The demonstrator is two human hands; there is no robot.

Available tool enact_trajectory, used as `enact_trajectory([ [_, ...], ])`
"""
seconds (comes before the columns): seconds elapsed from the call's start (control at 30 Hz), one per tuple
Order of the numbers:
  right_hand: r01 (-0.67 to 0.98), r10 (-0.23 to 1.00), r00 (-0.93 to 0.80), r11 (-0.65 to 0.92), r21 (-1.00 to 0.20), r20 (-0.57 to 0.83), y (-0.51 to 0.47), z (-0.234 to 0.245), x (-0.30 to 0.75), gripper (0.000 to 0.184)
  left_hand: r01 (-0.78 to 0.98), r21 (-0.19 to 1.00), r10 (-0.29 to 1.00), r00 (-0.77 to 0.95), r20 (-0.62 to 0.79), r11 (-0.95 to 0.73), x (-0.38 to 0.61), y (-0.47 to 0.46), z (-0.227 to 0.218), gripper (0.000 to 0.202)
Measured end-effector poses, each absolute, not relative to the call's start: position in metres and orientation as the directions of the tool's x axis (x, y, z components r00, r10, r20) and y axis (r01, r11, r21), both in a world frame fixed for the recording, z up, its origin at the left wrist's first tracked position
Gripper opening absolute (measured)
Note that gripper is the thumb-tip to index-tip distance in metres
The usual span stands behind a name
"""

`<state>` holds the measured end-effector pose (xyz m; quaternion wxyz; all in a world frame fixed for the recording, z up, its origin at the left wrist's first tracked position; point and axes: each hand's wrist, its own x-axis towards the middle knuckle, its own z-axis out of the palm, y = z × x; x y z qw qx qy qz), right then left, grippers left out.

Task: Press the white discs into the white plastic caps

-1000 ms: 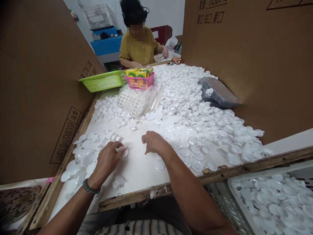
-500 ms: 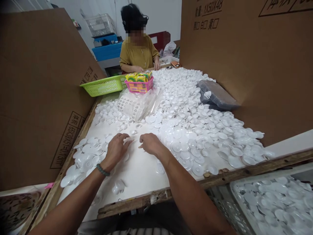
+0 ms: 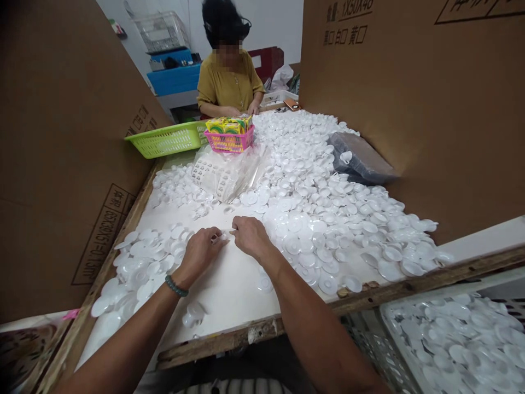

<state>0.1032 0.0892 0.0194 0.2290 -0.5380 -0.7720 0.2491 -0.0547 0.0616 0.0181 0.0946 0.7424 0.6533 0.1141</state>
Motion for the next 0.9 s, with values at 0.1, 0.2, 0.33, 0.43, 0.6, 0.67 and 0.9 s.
enact_trajectory([
  [0.1, 0.706, 0.952, -0.297, 0.273, -0.654, 0.077, 0.089, 0.019, 0.104, 0.006, 0.924, 0.365, 0.993, 0.104, 0.06, -0.119, -0.055, 0.049, 0.014, 0.015],
  [0.2, 0.67, 0.953, -0.29, 0.268, -0.692, 0.088, 0.088, 0.019, 0.103, 0.005, 0.883, 0.462, 0.996, 0.054, 0.069, -0.08, -0.056, 0.042, 0.01, 0.024],
  [0.33, 0.61, 0.946, -0.31, 0.274, -0.744, 0.094, 0.087, 0.02, 0.101, 0.006, 0.838, 0.544, 0.998, 0.011, 0.063, -0.044, -0.058, 0.04, 0.004, 0.032],
  [0.43, 0.582, 0.936, -0.336, 0.294, -0.758, 0.105, 0.085, 0.019, 0.101, 0.008, 0.835, 0.548, 0.997, 0.014, 0.071, -0.05, -0.058, 0.039, 0.001, 0.028],
  [0.6, 0.61, 0.942, -0.309, 0.303, -0.733, 0.132, 0.086, 0.016, 0.101, 0.009, 0.819, 0.568, 0.995, 0.028, 0.096, -0.078, -0.055, 0.04, -0.002, 0.031],
  [0.67, 0.625, 0.945, -0.296, 0.301, -0.721, 0.138, 0.087, 0.015, 0.101, 0.01, 0.805, 0.588, 0.995, 0.036, 0.096, -0.086, -0.054, 0.041, -0.002, 0.033],
  [0.9, 0.695, 0.953, -0.275, 0.291, -0.658, 0.131, 0.089, 0.013, 0.101, 0.01, 0.788, 0.609, 0.996, 0.054, 0.077, -0.089, -0.052, 0.044, -0.001, 0.027],
])
